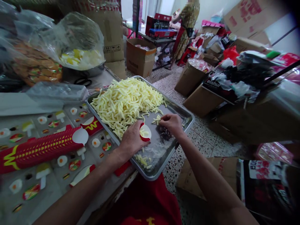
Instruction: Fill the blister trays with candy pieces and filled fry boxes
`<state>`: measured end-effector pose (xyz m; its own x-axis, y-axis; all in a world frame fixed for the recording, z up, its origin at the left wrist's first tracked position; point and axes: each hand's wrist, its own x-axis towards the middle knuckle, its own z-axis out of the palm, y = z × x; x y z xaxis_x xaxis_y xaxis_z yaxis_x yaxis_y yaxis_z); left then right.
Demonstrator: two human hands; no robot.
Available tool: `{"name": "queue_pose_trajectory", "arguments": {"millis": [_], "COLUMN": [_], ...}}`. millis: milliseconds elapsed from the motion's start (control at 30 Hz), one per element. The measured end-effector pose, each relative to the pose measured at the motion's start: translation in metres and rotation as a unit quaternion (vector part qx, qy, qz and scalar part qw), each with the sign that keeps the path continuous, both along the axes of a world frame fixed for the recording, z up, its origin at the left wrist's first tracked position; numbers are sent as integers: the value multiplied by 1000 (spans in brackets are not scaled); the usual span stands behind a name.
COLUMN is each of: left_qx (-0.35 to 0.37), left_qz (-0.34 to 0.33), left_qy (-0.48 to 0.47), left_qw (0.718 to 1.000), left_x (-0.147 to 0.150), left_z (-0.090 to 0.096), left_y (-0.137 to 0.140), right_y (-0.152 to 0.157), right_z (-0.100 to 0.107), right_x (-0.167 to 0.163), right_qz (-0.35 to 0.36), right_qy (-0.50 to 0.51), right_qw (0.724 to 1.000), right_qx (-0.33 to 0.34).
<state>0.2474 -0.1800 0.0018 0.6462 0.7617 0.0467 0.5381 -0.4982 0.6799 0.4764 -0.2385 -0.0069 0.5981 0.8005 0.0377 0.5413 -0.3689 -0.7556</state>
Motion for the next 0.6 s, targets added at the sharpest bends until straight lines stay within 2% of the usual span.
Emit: {"name": "queue_pose_trajectory", "arguments": {"millis": [100,167,267,333,400,500,600], "left_qx": [9,16,13,7,9,21,16], "left_qz": [9,15,14,2,-13,-28,-22], "left_qy": [14,15,8,-4,-25,-63,-80], "left_qw": [1000,1000,1000,1000,1000,997,996], "left_x": [0,3,14,22,27,24,16], "left_z": [0,0,-2,-5,-7,-10,-11], "left_y": [-6,-9,-14,-16,-18,-19,-17], "right_y": [-12,-22,-37,-43,-46,-51,-56], "right_z": [9,18,28,30,30,28,28], "right_x": [-1,-11,-33,-44,-51,-55,-58], "right_qz": [-13,11,104,193,268,319,292], "right_qy": [138,148,13,-103,-175,-191,-126], "right_qw": [988,984,987,971,945,926,944], "right_qx": [64,96,119,101,70,64,87]}}
